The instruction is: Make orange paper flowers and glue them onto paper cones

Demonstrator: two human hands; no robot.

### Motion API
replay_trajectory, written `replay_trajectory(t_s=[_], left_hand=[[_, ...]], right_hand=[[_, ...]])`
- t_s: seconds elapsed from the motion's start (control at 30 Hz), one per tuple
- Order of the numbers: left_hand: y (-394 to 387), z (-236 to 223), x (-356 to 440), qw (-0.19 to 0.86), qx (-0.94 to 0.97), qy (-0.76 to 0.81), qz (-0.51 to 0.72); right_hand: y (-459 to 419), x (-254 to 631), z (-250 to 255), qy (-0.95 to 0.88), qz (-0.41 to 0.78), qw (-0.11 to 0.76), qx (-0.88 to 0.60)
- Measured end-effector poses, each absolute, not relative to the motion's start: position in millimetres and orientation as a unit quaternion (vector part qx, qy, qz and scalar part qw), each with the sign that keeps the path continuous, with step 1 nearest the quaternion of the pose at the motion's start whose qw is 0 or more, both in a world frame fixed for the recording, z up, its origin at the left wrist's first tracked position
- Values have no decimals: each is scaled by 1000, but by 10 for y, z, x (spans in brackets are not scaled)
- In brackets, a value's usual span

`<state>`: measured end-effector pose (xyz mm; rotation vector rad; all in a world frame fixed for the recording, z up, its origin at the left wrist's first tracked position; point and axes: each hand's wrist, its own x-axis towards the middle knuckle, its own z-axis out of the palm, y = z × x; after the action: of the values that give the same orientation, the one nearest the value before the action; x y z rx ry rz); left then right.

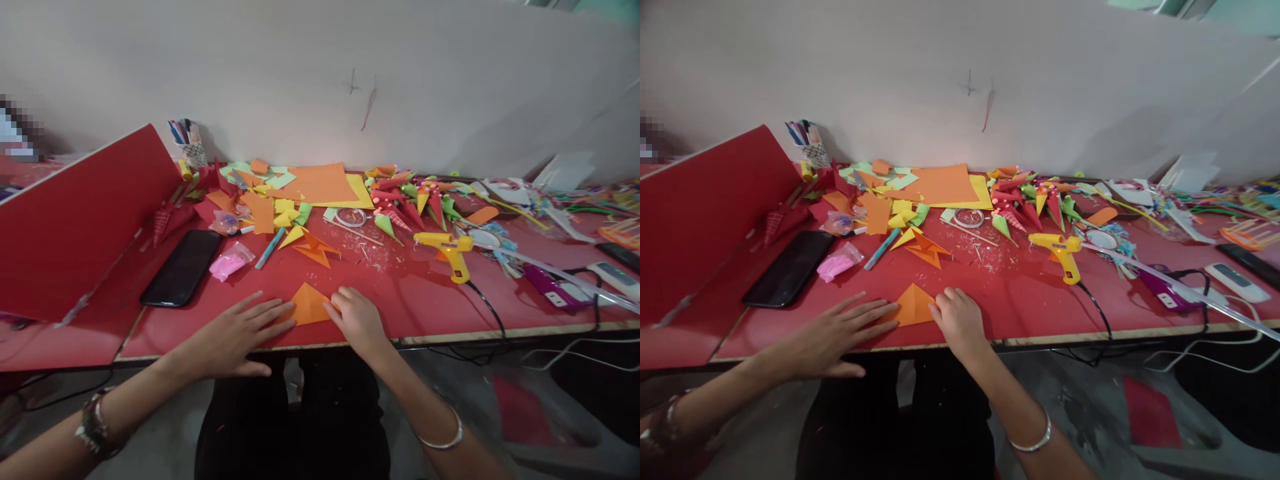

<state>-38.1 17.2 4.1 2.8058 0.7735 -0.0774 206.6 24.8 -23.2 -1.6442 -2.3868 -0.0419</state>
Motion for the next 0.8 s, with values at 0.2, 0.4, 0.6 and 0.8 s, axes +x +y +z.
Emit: replay_trajectory(t_s=[0.2,0.4,0.6,0.8], left_hand=[[-49,-91,124,77,955,285,24],[-113,-200,225,65,938,337,39],[-62,-106,-103,93,937,335,27],[-20,8,-528,114,933,342,-5]], right_hand=[[250,2057,-234,-815,-21,126,-565],[249,2055,-237,-813,-25,130,-567],[241,2051,-227,-815,-28,127,-564],[239,2049,-197,-817,-36,110,-564]])
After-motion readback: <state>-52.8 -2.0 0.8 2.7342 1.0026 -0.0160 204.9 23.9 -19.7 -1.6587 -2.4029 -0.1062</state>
